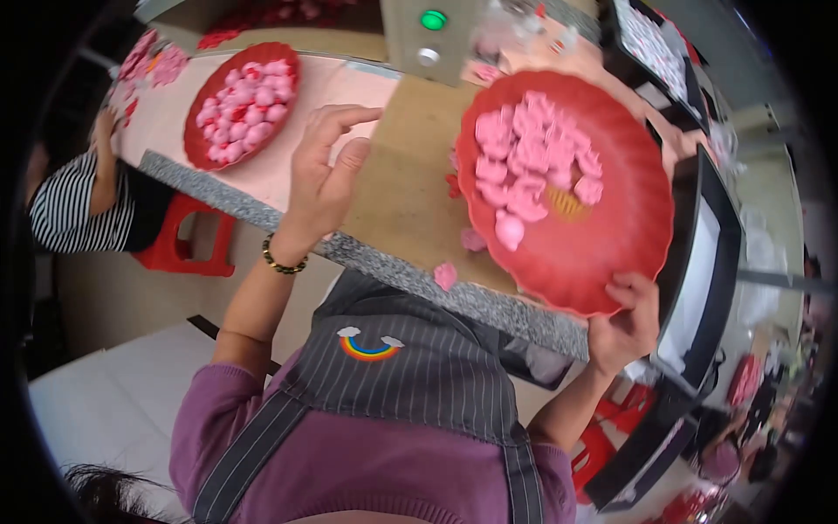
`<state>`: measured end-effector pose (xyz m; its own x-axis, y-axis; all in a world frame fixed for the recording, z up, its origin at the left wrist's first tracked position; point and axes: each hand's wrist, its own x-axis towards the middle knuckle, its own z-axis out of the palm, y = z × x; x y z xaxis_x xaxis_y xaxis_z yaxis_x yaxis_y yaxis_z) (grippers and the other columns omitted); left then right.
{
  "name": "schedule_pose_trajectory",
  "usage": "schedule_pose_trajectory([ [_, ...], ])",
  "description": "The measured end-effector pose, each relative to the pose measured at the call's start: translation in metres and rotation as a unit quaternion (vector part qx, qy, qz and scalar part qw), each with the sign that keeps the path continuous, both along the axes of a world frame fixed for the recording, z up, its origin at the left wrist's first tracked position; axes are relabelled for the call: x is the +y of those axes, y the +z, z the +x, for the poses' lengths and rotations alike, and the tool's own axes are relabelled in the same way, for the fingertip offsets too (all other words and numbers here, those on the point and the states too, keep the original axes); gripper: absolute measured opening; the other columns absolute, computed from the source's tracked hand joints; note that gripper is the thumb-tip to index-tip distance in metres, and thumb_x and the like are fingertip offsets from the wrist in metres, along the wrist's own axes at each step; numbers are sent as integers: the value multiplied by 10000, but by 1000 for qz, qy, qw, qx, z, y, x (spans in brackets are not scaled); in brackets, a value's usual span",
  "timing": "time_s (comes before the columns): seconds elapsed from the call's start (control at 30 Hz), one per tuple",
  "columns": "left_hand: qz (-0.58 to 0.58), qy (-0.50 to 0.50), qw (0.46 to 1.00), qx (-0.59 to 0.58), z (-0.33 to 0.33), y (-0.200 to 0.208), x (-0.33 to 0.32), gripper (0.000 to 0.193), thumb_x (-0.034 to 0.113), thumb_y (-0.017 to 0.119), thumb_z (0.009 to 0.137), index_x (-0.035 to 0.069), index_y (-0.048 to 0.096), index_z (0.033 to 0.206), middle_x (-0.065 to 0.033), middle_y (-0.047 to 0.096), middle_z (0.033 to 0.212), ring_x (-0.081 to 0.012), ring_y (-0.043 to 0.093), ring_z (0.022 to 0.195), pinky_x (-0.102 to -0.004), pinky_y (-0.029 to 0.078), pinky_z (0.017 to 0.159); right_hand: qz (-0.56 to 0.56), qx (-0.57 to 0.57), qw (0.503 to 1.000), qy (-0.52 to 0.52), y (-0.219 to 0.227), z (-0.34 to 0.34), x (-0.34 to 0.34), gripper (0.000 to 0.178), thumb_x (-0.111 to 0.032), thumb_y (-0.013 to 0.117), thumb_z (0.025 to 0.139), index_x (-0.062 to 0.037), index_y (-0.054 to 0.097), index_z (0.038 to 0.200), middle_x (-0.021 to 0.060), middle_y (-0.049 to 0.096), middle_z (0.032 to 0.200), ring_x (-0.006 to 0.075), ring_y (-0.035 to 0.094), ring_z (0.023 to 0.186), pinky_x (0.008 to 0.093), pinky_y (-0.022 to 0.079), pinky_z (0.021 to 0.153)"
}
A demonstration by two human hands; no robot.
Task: The person is manually assembling small pink petal-like components into toy units using a pen-shaped tool.
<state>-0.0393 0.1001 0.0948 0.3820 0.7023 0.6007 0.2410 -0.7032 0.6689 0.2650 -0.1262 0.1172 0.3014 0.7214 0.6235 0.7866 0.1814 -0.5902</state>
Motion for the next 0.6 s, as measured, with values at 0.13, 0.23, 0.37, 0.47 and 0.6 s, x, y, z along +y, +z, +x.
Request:
schedule_pose_trajectory([
  [0.13,-54,-87,987,126,16,-25,-21,437,136,675,824,22,534,1222,-178,544,1211,-338,502,1136,-406,395,999,40,-34,997,-55,25,17,-13,256,144,710,624,51,632,850,137,620,993,217,589,929,314,462,861],
  [0.23,-75,-128,977,154,34,-40,-40,518,135,698,803,26,490,1264,-188,488,1281,-364,453,1185,-428,377,1024,84,0,994,-71,27,25,-17,272,138,754,639,44,634,863,130,617,1010,204,587,940,310,467,868],
  [0.37,-45,-161,974,152,56,-46,-52,703,249,780,735,30,441,1311,-199,409,1360,-409,388,1246,-475,341,1046,88,-13,992,-90,28,24,-21,260,163,697,631,66,627,862,145,592,998,209,588,925,305,469,850],
  [0.47,-27,-250,954,165,61,-36,-66,823,365,796,697,43,416,1352,-201,376,1390,-411,364,1266,-514,327,1041,90,-10,993,-80,24,24,-18,262,162,703,631,67,629,864,142,587,1003,204,586,926,299,469,843],
  [0.6,-18,-279,948,149,60,-42,-80,903,446,784,672,44,398,1382,-203,375,1390,-403,363,1260,-529,321,1033,85,15,992,-88,17,28,-22,281,146,760,634,42,638,864,121,598,981,206,581,914,304,468,846],
])
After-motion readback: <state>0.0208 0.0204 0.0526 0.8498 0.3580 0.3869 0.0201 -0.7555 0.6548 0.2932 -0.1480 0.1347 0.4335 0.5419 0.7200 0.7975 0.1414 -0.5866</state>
